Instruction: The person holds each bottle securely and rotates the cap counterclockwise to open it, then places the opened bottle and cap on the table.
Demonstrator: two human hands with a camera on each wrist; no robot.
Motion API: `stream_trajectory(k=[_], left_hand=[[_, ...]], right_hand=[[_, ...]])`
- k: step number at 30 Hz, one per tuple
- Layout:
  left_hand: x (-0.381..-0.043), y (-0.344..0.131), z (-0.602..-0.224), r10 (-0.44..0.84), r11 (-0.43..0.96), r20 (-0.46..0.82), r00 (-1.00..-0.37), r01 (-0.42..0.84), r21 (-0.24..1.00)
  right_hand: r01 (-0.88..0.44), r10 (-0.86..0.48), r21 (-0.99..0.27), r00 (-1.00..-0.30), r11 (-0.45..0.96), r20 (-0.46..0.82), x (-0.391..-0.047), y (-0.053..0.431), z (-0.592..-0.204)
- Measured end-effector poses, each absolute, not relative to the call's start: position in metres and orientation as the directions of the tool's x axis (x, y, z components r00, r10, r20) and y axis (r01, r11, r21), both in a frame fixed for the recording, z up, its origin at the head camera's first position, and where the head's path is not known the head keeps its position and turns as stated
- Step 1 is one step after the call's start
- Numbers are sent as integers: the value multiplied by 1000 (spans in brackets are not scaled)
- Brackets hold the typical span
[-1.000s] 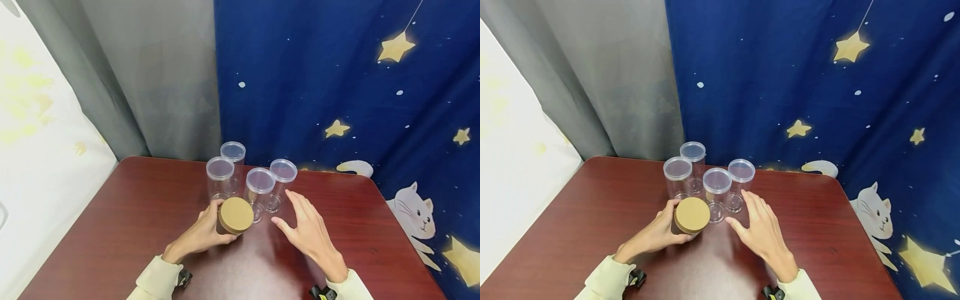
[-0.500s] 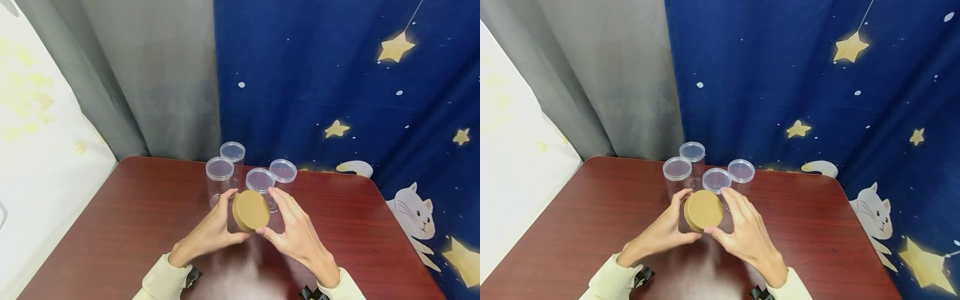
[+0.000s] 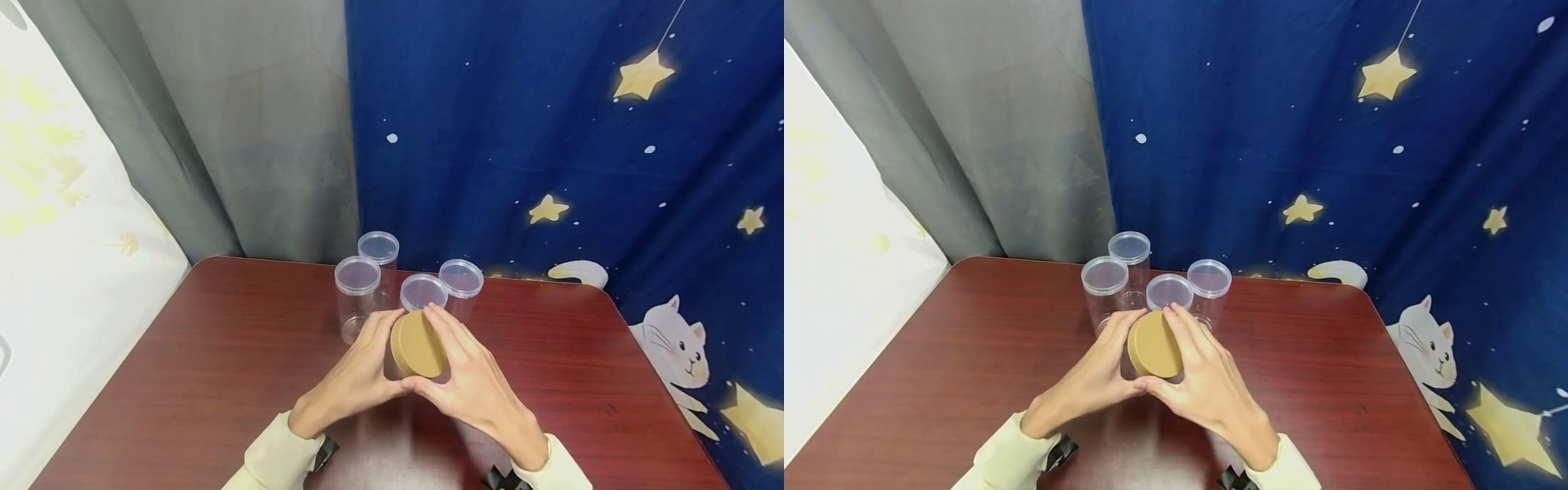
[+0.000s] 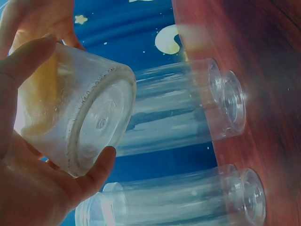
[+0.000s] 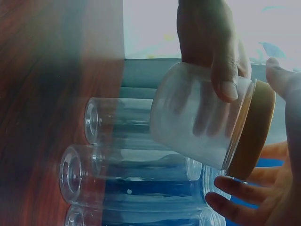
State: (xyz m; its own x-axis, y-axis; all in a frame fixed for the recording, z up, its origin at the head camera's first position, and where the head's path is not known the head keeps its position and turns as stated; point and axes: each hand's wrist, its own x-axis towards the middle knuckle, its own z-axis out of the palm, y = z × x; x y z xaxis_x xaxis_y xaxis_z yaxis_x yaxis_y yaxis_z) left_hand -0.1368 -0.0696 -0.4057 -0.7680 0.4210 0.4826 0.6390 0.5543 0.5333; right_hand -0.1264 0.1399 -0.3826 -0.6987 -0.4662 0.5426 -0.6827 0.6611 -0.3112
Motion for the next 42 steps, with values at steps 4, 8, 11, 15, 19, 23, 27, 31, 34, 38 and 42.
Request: stream_trajectory(k=[4, 8, 11, 15, 19, 23, 27, 31, 34, 38, 42], left_hand=[[-137, -67, -407, 417, 553, 527, -741, 667, 500], [-136, -66, -408, 416, 568, 536, -735, 670, 478], [-135, -66, -408, 422, 571, 533, -733, 672, 472], [-135, -68, -407, 439, 562, 524, -730, 678, 474], [-134, -70, -406, 460, 543, 525, -716, 695, 472], [-134, -71, -407, 474, 526, 526, -706, 706, 474], [-134, -73, -407, 490, 520, 505, -711, 703, 485], [-133, -75, -408, 511, 504, 450, -732, 679, 533], [-132, -76, -408, 518, 493, 413, -749, 657, 571], [-131, -77, -408, 515, 494, 391, -763, 637, 592], [-130, -76, -409, 514, 496, 382, -768, 630, 597]], right_hand=[[-678, -454, -312, -700, 666, 551, -126, 138, -382], [-673, -442, -319, -703, 667, 558, -124, 138, -381], [-672, -436, -320, -702, 668, 563, -122, 137, -379], [-676, -432, -313, -693, 667, 577, -121, 137, -378], [-685, -432, -307, -681, 661, 591, -120, 136, -378], [-693, -433, -312, -675, 650, 597, -120, 136, -379], [-701, -441, -323, -673, 636, 593, -120, 137, -380], [-723, -466, -326, -659, 609, 590, -119, 139, -380], [-742, -493, -321, -645, 589, 584, -119, 140, -379], [-747, -534, -313, -647, 587, 544, -119, 141, -378], [-744, -572, -302, -657, 596, 490, -117, 145, -378]])
